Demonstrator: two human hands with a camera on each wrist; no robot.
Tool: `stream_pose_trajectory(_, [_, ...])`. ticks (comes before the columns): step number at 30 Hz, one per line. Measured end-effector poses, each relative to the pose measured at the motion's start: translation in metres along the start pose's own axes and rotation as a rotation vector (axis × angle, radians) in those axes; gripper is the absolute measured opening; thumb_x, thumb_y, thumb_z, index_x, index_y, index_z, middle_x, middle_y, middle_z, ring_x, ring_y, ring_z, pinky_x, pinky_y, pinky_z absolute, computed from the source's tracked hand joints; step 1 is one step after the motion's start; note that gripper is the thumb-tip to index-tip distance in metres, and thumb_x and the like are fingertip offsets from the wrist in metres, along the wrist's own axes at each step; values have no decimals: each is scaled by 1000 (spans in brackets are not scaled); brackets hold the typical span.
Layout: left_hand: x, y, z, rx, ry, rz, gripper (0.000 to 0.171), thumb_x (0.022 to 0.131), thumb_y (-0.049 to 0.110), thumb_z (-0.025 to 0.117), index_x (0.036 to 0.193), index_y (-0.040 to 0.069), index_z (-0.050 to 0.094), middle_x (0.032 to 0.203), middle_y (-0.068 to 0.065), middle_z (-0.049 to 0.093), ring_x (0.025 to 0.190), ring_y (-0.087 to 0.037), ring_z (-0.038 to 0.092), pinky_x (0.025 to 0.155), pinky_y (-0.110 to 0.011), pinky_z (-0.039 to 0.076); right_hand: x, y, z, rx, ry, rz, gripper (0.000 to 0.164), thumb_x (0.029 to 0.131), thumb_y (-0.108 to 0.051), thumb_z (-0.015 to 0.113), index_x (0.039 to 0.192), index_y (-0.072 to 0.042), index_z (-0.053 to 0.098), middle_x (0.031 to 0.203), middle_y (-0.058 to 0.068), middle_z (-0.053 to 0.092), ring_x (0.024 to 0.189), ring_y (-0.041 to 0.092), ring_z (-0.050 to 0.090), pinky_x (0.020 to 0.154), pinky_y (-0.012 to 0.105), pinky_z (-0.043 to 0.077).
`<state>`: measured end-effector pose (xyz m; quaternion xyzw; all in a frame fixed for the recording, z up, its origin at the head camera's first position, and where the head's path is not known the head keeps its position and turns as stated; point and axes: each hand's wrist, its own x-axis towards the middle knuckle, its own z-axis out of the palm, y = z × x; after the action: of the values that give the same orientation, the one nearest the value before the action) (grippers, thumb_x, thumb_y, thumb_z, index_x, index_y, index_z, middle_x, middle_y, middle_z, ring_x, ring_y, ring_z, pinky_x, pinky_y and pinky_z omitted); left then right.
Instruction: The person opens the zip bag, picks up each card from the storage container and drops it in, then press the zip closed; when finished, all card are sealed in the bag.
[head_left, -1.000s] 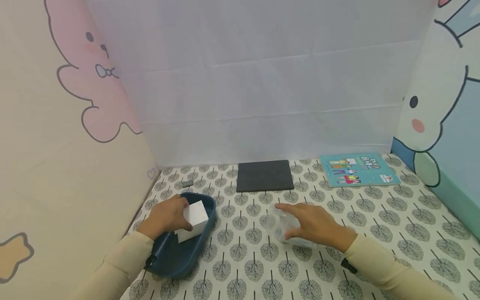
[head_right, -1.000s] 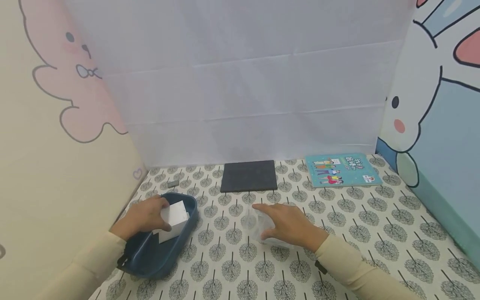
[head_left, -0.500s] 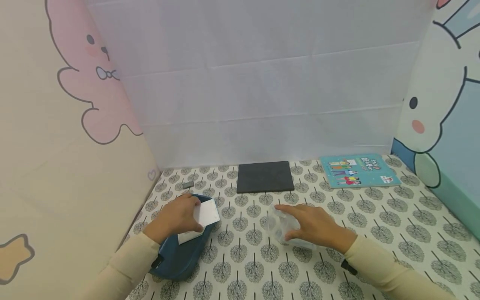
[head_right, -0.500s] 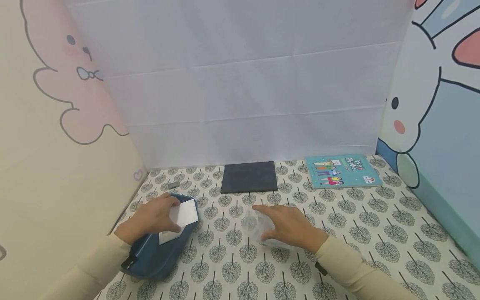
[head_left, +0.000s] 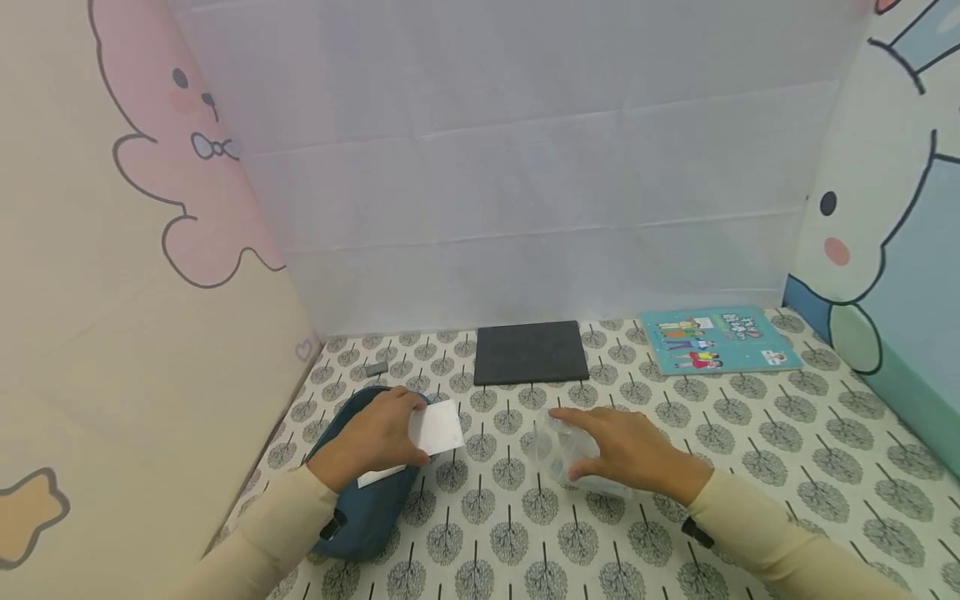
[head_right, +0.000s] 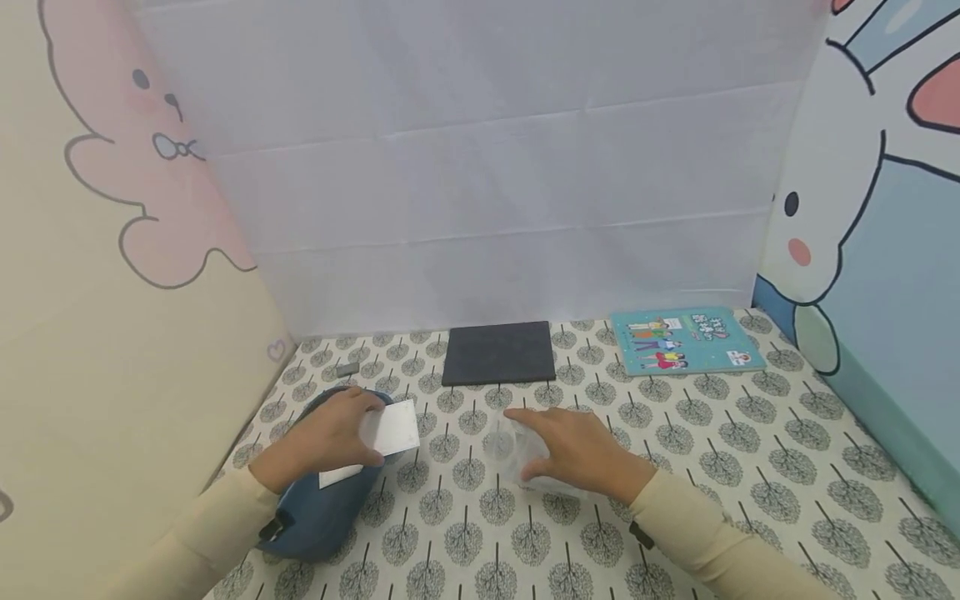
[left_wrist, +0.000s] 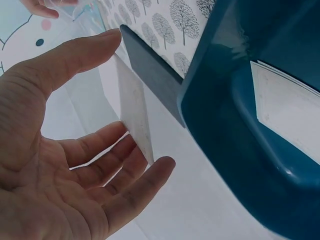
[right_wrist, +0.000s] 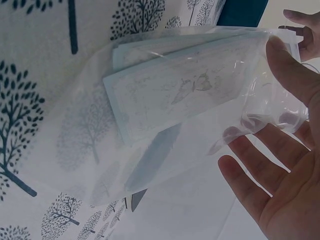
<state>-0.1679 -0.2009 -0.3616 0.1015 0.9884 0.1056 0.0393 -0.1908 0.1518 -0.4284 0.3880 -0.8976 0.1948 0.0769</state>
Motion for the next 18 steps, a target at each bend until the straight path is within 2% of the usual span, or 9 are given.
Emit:
stream_pose_trajectory(9, [1,19,5,30,45,69,73,62,31,95,126,13,64,123,-6,61,101,-22,58,73,-40,54,0,-4,-2,17,-13,5,83,74,-47,85,145,-18,54,116,7,71,84,16,66,57,27,48])
stream_pose_trajectory(13, [1,25,8,34,38,93,61,65,31,94,118,21,66,122,-4,60,103,-22,58,72,-42,54,0,-4,-2,16,-5,-2,83,73,-47,85,145,-18,54,117,7,71,85,16,66,58,27,49])
stream_pose_trajectory(18, [3,35,11,42,41,151,50,68,34,92,111,22,70,118,-1,60,102,-21,58,71,-42,54,0,-2,0,11,9,-15,83,73,-47,85,145,-18,54,116,7,71,85,16,66,59,28,50])
